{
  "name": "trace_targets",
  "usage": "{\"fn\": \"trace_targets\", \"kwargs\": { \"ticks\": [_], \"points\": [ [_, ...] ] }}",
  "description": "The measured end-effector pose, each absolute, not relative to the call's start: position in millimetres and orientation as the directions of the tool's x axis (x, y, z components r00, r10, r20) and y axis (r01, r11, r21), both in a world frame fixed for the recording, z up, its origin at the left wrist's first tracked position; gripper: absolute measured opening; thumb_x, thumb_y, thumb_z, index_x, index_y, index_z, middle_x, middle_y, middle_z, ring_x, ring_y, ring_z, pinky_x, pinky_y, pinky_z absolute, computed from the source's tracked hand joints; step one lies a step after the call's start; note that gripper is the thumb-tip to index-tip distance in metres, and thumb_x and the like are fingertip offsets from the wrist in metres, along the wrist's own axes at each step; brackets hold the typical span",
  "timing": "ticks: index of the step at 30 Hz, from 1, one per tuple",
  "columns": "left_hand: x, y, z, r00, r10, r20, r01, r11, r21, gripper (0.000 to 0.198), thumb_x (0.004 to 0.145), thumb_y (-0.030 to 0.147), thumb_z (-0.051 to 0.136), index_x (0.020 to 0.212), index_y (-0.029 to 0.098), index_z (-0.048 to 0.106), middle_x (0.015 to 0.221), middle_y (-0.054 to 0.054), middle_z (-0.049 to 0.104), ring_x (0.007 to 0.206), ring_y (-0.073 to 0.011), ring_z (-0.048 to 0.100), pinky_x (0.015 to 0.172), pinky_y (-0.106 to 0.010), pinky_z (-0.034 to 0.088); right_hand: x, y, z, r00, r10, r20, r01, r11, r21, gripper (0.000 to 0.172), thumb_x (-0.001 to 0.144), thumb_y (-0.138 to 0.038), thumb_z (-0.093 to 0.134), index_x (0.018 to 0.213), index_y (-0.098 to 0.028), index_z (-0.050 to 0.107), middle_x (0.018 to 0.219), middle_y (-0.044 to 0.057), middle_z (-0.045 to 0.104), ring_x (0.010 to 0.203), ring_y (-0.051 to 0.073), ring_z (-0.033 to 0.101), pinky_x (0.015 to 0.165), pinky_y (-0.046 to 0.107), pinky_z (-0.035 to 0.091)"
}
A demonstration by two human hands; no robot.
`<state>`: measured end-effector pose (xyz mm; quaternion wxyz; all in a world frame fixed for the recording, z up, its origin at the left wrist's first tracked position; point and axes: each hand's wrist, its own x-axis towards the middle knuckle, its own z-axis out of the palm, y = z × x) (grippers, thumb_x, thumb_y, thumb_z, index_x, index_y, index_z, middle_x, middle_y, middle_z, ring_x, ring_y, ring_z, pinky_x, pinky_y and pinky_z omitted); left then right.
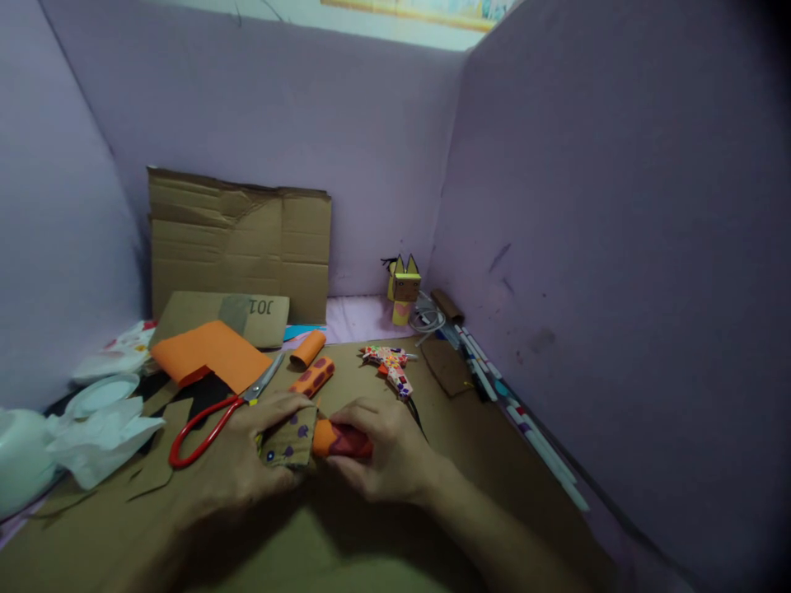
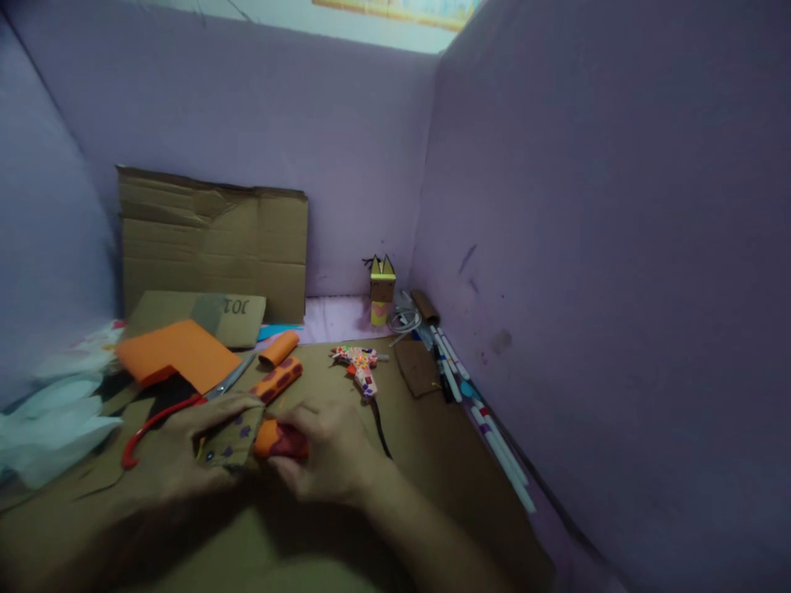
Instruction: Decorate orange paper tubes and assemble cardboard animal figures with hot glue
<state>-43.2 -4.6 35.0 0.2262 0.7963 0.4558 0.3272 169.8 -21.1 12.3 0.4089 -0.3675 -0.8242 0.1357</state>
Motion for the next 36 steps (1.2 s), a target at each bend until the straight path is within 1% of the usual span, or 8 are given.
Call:
{"fn": "trace_targets", "kwargs": {
  "ticks": [5,11,15,19,25,32,36],
  "points": [
    [-42.7,-2.9,34.8,0.387,0.857,0.341,0.584,-0.514,0.628,0.049,0.053,0.020,0.065,0.101,0.025,0.068,0.107,-0.001,0.071,0.101,-0.0298,0.064,0.085,-0.030,0.051,170.3,-20.4,11.4,-0.389,0.714,0.582,0.496,0.694,-0.521,0.034,0.069,-0.028,0.066,0.102,-0.016,0.066,0.088,0.008,0.070,0.074,0.019,0.064,0.068,0.028,0.050],
    [-49.8,5.6,25.2,0.437,0.834,0.337,0.599,-0.549,0.583,0.054,0.052,0.018,0.066,0.106,0.024,0.067,0.111,-0.003,0.070,0.105,-0.0306,0.064,0.090,-0.032,0.051,169.4,-19.7,10.5,-0.385,0.710,0.590,0.496,0.698,-0.517,0.034,0.069,-0.028,0.067,0.100,-0.017,0.066,0.086,0.008,0.071,0.072,0.019,0.065,0.066,0.028,0.050],
    [-50.8,4.7,24.5,0.417,0.850,0.323,0.605,-0.524,0.599,0.054,0.053,0.020,0.066,0.107,0.024,0.067,0.113,-0.003,0.070,0.107,-0.0307,0.063,0.092,-0.033,0.050,169.4,-19.8,9.7,-0.387,0.709,0.589,0.490,0.700,-0.520,0.035,0.068,-0.026,0.066,0.103,-0.018,0.065,0.087,0.008,0.070,0.073,0.019,0.064,0.067,0.028,0.049],
    [-46.9,0.0,33.2,0.417,0.855,0.308,0.590,-0.513,0.623,0.053,0.051,0.020,0.065,0.104,0.023,0.068,0.110,-0.003,0.070,0.105,-0.0308,0.063,0.089,-0.033,0.051,169.8,-21.2,11.9,-0.393,0.723,0.568,0.494,0.687,-0.533,0.032,0.069,-0.027,0.067,0.100,-0.017,0.066,0.087,0.008,0.070,0.072,0.019,0.064,0.066,0.028,0.049],
    [-40.6,-3.5,44.3,0.423,0.867,0.263,0.614,-0.488,0.620,0.051,0.051,0.020,0.063,0.102,0.021,0.068,0.106,-0.004,0.071,0.103,-0.0296,0.063,0.087,-0.032,0.052,170.0,-23.4,14.5,-0.395,0.737,0.549,0.501,0.673,-0.544,0.033,0.070,-0.026,0.066,0.102,-0.015,0.066,0.087,0.009,0.070,0.075,0.021,0.065,0.068,0.030,0.050],
    [-43.7,-4.4,43.4,0.404,0.883,0.237,0.611,-0.454,0.649,0.055,0.052,0.019,0.063,0.107,0.021,0.067,0.115,-0.005,0.069,0.111,-0.0315,0.060,0.095,-0.037,0.048,170.7,-26.8,17.9,-0.402,0.739,0.540,0.508,0.671,-0.540,0.034,0.071,-0.025,0.066,0.104,-0.017,0.065,0.089,0.009,0.070,0.077,0.020,0.065,0.068,0.029,0.050],
    [-47.1,-2.4,38.6,0.414,0.885,0.213,0.588,-0.438,0.680,0.058,0.052,0.020,0.067,0.110,0.022,0.067,0.117,-0.005,0.068,0.112,-0.0338,0.059,0.098,-0.040,0.047,170.0,-30.2,26.6,-0.409,0.758,0.508,0.541,0.650,-0.534,0.032,0.071,-0.025,0.064,0.102,-0.016,0.066,0.089,0.010,0.070,0.076,0.021,0.065,0.067,0.030,0.049]
  ]
}}
